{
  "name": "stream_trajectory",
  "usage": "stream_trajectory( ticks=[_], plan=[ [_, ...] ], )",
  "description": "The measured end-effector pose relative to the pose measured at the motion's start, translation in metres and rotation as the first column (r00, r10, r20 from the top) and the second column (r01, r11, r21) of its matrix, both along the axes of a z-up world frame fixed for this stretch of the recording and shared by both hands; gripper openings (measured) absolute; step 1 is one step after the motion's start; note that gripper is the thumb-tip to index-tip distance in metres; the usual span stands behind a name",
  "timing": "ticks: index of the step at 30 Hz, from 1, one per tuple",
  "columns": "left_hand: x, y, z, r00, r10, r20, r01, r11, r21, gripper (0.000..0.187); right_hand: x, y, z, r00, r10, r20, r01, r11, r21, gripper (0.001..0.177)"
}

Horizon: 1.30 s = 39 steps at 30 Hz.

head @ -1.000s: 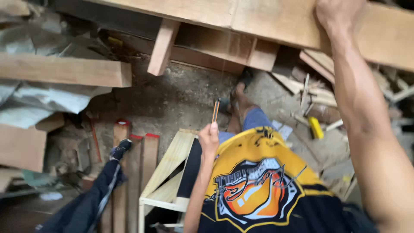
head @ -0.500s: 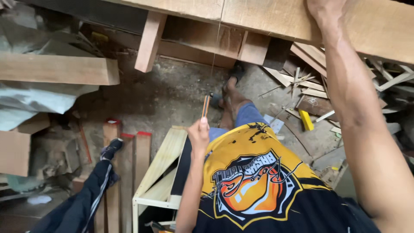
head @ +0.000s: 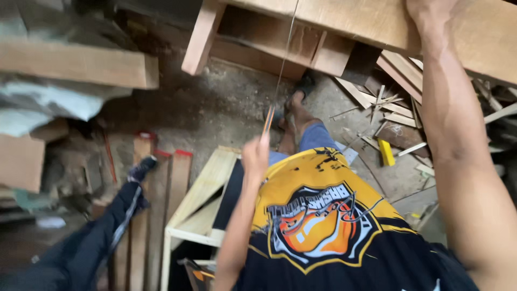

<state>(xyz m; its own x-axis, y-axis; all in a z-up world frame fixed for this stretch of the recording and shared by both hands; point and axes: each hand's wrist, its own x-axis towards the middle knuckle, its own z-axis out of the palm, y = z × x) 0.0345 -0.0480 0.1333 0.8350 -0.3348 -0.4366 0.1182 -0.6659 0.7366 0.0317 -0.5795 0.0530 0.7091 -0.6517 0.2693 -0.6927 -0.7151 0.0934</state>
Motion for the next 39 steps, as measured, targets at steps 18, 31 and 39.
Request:
stream_trajectory(
  ticks=[18, 31, 39],
  plan=[
    [0.076, -0.101, -0.183, 0.552, -0.405, 0.729, 0.391, 0.898, 0.203, 0.1, 0.016, -0.075, -0.058, 0.992, 0.128, 0.005, -0.124, 0.973, -0.192, 0.066],
    [0.046, -0.043, -0.127, 0.99, -0.144, 0.011, 0.142, 0.983, 0.113, 0.051, 0.022, -0.07, -0.039, 0.975, 0.214, 0.067, -0.204, 0.969, -0.137, 0.049],
    [0.024, -0.022, -0.106, 0.991, -0.058, 0.123, 0.063, 0.997, -0.034, 0.042, 0.018, -0.057, -0.024, 0.977, 0.206, 0.047, -0.2, 0.974, -0.109, 0.066]
  ],
)
